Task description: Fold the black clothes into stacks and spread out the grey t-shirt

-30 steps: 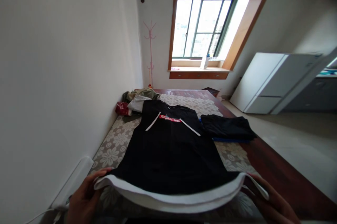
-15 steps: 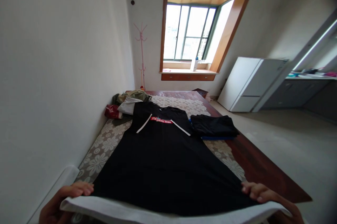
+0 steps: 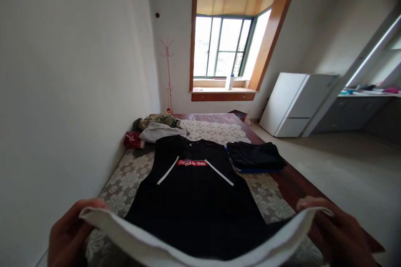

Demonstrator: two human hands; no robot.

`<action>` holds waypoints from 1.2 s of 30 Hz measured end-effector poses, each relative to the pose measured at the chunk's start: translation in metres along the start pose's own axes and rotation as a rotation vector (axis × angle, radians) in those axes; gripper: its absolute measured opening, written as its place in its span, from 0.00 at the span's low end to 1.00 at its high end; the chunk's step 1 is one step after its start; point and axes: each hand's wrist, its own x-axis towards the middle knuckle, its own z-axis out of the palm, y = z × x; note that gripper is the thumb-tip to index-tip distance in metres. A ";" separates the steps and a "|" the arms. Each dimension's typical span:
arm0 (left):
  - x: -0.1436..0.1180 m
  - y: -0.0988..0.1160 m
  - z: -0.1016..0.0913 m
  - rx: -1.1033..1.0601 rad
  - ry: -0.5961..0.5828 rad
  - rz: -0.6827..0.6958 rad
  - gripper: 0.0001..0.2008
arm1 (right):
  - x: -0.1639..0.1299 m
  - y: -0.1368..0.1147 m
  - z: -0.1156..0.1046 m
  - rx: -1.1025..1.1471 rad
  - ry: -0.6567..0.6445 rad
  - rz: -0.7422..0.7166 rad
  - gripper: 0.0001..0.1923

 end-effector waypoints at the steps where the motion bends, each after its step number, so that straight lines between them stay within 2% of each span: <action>1: 0.015 0.009 0.011 -0.035 -0.036 -0.019 0.21 | 0.017 -0.012 0.012 0.054 -0.026 0.005 0.21; 4: 0.071 0.026 0.046 -0.084 -0.196 -0.079 0.17 | 0.084 -0.037 0.053 0.150 -0.102 -0.022 0.19; 6: 0.115 0.026 0.076 -0.060 -0.251 -0.088 0.17 | 0.134 -0.044 0.083 0.135 -0.214 -0.071 0.19; 9: 0.179 0.004 0.131 -0.008 -0.183 -0.062 0.17 | 0.200 -0.037 0.129 0.061 -0.299 -0.103 0.22; 11: 0.214 -0.020 0.168 0.076 -0.180 -0.076 0.17 | 0.232 -0.021 0.159 -0.023 -0.272 -0.058 0.22; 13: 0.237 -0.047 0.200 0.145 -0.178 -0.095 0.16 | 0.253 0.000 0.185 -0.154 -0.227 0.004 0.21; 15: 0.250 -0.071 0.223 0.173 -0.177 -0.105 0.15 | 0.266 0.022 0.206 -0.259 -0.193 0.041 0.19; 19: 0.258 -0.104 0.246 0.212 -0.167 -0.113 0.14 | 0.278 0.057 0.230 -0.350 -0.176 0.049 0.14; 24: 0.261 -0.118 0.255 0.271 -0.135 -0.072 0.17 | 0.285 0.073 0.237 -0.438 -0.150 0.047 0.15; 27: 0.256 -0.117 0.246 0.293 -0.163 -0.051 0.25 | 0.275 0.068 0.230 -0.480 -0.098 0.020 0.22; 29: 0.242 -0.116 0.228 0.381 -0.232 -0.032 0.30 | 0.254 0.063 0.217 -0.525 -0.139 -0.037 0.22; 31: 0.218 -0.113 0.200 0.541 -0.373 -0.037 0.27 | 0.221 0.056 0.197 -0.597 -0.295 -0.069 0.18; 33: 0.187 -0.110 0.169 0.722 -0.564 -0.092 0.22 | 0.181 0.051 0.173 -0.700 -0.467 -0.017 0.18; 35: 0.153 -0.106 0.142 0.853 -0.718 -0.135 0.20 | 0.140 0.049 0.152 -0.802 -0.556 0.059 0.19; 36: 0.138 -0.103 0.131 0.882 -0.757 -0.133 0.19 | 0.123 0.048 0.144 -0.842 -0.570 0.089 0.20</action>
